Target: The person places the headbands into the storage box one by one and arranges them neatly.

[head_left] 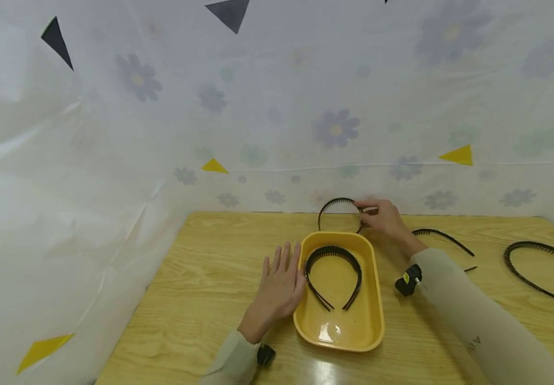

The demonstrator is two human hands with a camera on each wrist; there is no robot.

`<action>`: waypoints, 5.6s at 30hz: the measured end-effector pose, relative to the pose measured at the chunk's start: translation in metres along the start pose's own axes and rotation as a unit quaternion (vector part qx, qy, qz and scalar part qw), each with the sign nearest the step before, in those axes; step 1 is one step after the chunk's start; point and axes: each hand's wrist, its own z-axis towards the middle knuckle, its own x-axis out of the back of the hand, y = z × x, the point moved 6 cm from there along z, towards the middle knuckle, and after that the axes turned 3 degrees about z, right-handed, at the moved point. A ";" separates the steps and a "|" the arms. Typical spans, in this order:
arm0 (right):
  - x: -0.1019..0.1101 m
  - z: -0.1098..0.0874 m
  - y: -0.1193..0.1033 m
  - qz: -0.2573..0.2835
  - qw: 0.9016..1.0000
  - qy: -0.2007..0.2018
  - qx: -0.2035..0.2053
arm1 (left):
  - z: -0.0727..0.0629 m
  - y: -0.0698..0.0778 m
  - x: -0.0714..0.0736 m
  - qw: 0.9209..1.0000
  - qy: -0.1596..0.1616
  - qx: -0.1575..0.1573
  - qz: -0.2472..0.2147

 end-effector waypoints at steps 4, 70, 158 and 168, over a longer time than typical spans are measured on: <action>0.008 -0.002 -0.005 0.026 1.000 0.010 0.007 | 0.002 0.000 0.000 1.000 0.002 0.000 -0.003; 0.033 -0.109 -0.068 0.074 0.975 0.158 0.138 | 0.001 -0.002 0.004 1.000 -0.002 -0.003 -0.015; -0.013 -0.121 -0.084 -0.074 0.975 0.134 0.162 | 0.001 0.000 0.005 1.000 -0.004 0.004 -0.012; -0.023 -0.121 -0.086 -0.088 0.974 0.128 0.164 | 0.001 -0.001 0.005 1.000 -0.005 0.001 -0.010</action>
